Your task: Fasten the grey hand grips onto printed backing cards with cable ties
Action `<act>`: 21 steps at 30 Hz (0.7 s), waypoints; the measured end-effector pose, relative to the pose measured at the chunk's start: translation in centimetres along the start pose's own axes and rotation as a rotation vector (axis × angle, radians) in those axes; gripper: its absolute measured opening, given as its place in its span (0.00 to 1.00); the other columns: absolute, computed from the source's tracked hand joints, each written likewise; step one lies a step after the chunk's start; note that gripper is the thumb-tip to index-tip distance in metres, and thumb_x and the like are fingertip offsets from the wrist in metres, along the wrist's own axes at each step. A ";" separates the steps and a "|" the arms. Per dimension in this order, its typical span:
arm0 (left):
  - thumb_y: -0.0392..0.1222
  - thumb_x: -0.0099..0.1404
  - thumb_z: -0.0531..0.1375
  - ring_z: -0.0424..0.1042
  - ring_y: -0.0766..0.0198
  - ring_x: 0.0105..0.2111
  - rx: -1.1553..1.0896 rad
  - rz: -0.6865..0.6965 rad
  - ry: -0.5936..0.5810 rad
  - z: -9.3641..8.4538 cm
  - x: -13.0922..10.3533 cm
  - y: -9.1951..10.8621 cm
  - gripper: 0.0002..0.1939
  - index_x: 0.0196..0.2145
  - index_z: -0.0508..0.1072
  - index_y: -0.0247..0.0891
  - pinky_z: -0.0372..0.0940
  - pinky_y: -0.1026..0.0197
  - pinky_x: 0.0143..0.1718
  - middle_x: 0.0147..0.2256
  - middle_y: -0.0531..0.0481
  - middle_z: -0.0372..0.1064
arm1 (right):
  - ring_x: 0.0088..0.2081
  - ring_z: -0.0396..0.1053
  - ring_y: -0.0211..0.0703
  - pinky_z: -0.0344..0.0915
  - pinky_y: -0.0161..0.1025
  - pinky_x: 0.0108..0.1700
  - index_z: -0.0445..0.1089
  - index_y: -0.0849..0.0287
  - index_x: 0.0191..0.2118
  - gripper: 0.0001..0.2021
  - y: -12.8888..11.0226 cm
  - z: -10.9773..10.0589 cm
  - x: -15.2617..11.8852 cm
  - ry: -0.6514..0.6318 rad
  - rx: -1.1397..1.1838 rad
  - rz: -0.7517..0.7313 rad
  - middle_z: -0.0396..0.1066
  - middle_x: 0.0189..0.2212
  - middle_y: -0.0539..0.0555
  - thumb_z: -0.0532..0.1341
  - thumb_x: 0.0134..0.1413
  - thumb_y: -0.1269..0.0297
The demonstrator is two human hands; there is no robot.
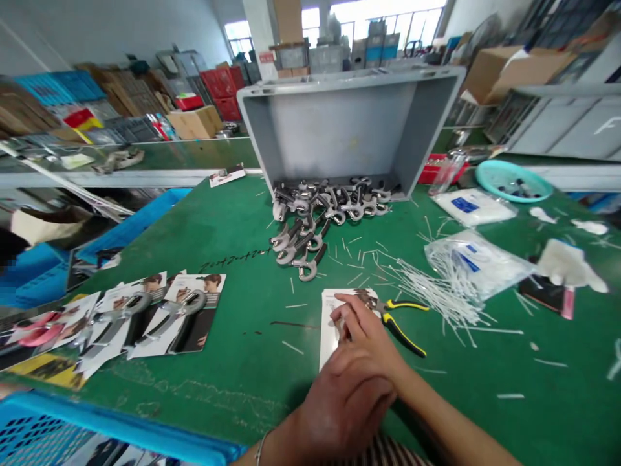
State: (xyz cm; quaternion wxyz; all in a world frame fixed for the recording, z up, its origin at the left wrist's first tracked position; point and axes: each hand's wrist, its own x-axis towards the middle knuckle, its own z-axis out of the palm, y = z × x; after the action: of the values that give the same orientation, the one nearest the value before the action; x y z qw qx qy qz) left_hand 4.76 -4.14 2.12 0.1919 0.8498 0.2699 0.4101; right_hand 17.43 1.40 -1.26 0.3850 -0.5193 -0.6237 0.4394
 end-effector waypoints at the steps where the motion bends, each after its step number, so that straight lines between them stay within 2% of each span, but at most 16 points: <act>1: 0.31 0.64 0.58 0.69 0.59 0.44 0.014 -0.068 0.038 -0.1 0.0 -0.3 0.11 0.45 0.68 0.38 0.66 0.52 0.50 0.42 0.44 0.72 | 0.34 0.70 0.41 0.67 0.41 0.42 0.62 0.55 0.55 0.17 -0.3 -0.1 0.0 0.012 0.011 -0.011 0.74 0.37 0.52 0.47 0.68 0.57; 3: 0.31 0.65 0.57 0.67 0.57 0.48 0.065 -0.213 0.108 -0.1 -0.1 -0.6 0.11 0.45 0.68 0.38 0.64 0.49 0.52 0.45 0.42 0.70 | 0.39 0.70 0.42 0.67 0.41 0.45 0.63 0.53 0.55 0.16 -0.8 -0.2 0.1 0.029 0.027 -0.026 0.73 0.38 0.53 0.48 0.68 0.56; 4: 0.31 0.65 0.57 0.67 0.56 0.48 0.076 -0.242 0.115 0.0 -0.2 -0.6 0.11 0.45 0.68 0.38 0.63 0.48 0.53 0.45 0.42 0.69 | 0.39 0.70 0.42 0.67 0.41 0.45 0.63 0.53 0.55 0.17 -1.0 -0.2 0.2 0.036 0.043 -0.018 0.73 0.39 0.53 0.48 0.68 0.55; 9: 0.31 0.64 0.57 0.68 0.57 0.44 -0.004 -0.034 -0.029 0.5 -0.2 0.0 0.10 0.44 0.68 0.37 0.66 0.51 0.49 0.42 0.43 0.71 | 0.29 0.69 0.38 0.68 0.38 0.36 0.61 0.55 0.56 0.17 -1.0 -0.1 0.6 0.060 0.067 0.084 0.73 0.38 0.53 0.47 0.67 0.56; 11: 0.32 0.65 0.57 0.69 0.57 0.45 -0.009 -0.073 -0.009 0.3 0.0 -0.3 0.11 0.46 0.68 0.38 0.66 0.51 0.50 0.43 0.43 0.72 | 0.29 0.69 0.39 0.68 0.39 0.38 0.61 0.54 0.56 0.17 -0.7 -0.2 0.6 0.053 0.043 0.053 0.73 0.38 0.53 0.47 0.67 0.55; 15: 0.34 0.66 0.57 0.66 0.53 0.50 0.067 -0.248 0.090 0.1 0.4 -1.2 0.11 0.46 0.68 0.38 0.63 0.46 0.53 0.47 0.40 0.69 | 0.35 0.72 0.42 0.69 0.41 0.41 0.61 0.52 0.57 0.18 -0.3 -0.4 0.4 0.052 0.055 0.014 0.73 0.40 0.53 0.47 0.68 0.52; 18: 0.31 0.66 0.55 0.66 0.54 0.48 0.045 -0.206 0.001 0.3 0.1 -0.9 0.11 0.45 0.68 0.36 0.63 0.47 0.53 0.45 0.41 0.69 | 0.36 0.71 0.41 0.68 0.40 0.42 0.62 0.53 0.56 0.19 0.0 -0.1 0.1 0.077 0.041 0.033 0.73 0.39 0.53 0.46 0.68 0.52; 21: 0.31 0.65 0.56 0.67 0.57 0.45 -0.014 -0.112 -0.053 0.4 -0.1 -0.3 0.08 0.42 0.68 0.36 0.65 0.49 0.51 0.42 0.43 0.71 | 0.30 0.70 0.40 0.68 0.38 0.37 0.61 0.55 0.56 0.19 0.5 0.2 -0.1 0.093 0.042 0.074 0.73 0.36 0.53 0.46 0.68 0.52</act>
State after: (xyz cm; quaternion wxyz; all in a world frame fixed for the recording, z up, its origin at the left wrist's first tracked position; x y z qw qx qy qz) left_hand 4.95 -3.96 1.64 0.2275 0.8425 0.3091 0.3780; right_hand 17.38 1.35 -1.81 0.4077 -0.5537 -0.5763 0.4417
